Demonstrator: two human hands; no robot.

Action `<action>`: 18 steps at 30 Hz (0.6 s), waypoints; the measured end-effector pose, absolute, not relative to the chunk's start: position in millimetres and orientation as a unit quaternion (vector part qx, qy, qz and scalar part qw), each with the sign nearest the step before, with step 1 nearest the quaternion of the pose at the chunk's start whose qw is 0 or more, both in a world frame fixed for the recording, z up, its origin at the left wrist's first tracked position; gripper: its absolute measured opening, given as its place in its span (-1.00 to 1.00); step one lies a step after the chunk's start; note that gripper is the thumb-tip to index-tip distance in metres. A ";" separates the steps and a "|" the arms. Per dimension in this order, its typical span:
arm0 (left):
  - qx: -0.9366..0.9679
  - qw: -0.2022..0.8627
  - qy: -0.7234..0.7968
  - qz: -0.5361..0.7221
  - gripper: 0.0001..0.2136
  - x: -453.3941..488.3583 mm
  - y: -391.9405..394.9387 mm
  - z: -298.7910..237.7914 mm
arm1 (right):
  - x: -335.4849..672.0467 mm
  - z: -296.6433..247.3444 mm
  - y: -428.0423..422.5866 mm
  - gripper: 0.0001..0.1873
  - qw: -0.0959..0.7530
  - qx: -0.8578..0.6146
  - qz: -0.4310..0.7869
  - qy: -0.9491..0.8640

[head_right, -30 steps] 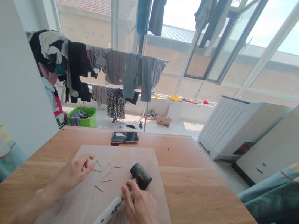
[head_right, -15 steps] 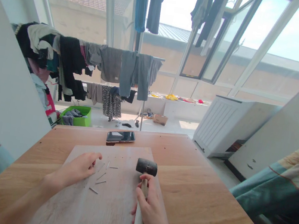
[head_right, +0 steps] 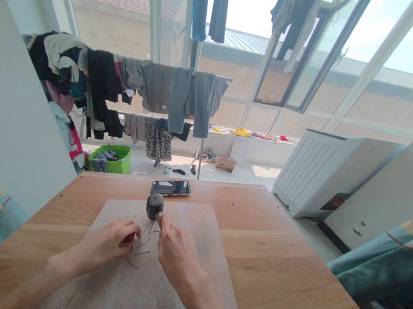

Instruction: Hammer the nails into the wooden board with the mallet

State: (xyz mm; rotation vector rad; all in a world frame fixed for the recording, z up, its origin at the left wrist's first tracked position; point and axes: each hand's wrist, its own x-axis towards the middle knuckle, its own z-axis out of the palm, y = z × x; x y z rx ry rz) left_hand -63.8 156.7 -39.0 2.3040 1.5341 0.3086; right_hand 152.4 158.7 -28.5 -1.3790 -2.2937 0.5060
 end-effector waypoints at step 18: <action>0.885 0.007 0.457 0.085 -0.78 -64.2 168.4 -49.6 | 221.4 -33.0 124.3 -0.47 0.104 -0.597 0.120 -0.787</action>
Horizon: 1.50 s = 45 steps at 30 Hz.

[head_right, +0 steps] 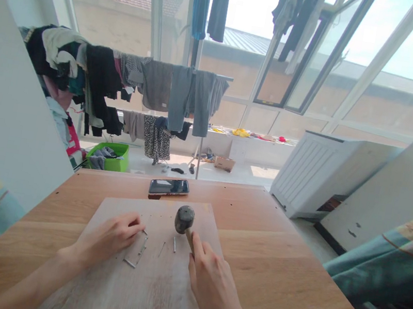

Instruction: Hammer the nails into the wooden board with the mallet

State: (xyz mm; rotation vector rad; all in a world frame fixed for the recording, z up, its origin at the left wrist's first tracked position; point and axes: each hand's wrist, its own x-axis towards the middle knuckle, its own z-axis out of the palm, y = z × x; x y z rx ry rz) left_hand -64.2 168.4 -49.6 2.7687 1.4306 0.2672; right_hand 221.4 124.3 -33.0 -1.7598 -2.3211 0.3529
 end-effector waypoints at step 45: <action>0.740 0.336 0.401 0.423 -0.87 64.7 268.5 -81.8 | 271.4 -60.6 104.5 -0.24 0.298 -0.643 0.420 -0.567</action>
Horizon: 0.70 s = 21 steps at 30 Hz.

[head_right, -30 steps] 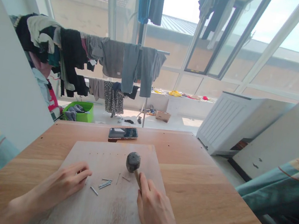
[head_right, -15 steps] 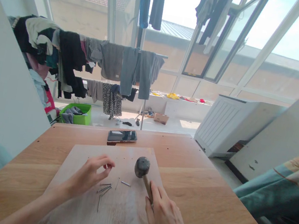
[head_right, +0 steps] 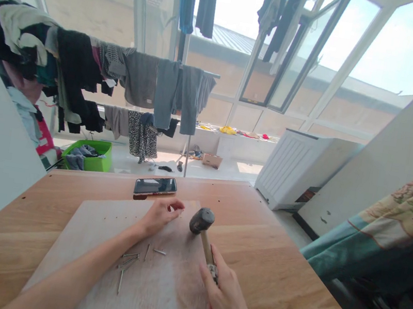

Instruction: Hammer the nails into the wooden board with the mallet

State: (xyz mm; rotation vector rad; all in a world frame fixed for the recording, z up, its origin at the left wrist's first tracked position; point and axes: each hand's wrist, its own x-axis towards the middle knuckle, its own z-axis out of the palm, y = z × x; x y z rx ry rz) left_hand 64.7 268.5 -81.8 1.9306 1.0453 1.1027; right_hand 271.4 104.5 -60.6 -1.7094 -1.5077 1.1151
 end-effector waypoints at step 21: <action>0.764 0.327 0.393 0.393 -0.91 62.1 261.1 -81.8 | 269.7 -59.7 110.5 -0.36 0.304 -0.632 0.453 -0.551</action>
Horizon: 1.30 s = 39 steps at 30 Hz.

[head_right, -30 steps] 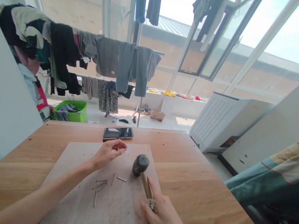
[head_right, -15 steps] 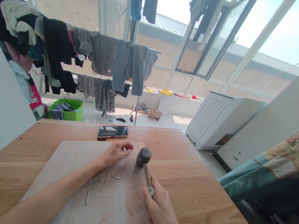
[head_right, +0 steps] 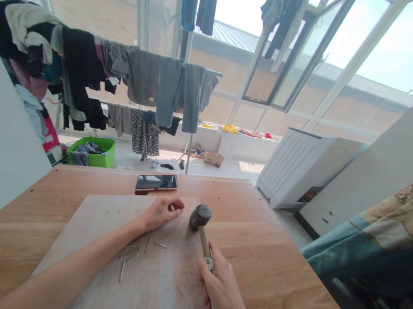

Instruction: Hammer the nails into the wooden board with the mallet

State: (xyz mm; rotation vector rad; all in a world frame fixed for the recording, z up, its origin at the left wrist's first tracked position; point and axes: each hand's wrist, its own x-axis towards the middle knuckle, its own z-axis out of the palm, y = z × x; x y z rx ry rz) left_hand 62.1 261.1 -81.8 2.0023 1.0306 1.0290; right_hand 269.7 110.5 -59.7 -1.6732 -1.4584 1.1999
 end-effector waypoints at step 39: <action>0.745 0.350 0.400 0.402 -0.68 65.1 263.0 -89.7 | 241.3 -41.6 128.1 -0.50 0.391 -0.597 0.451 -0.536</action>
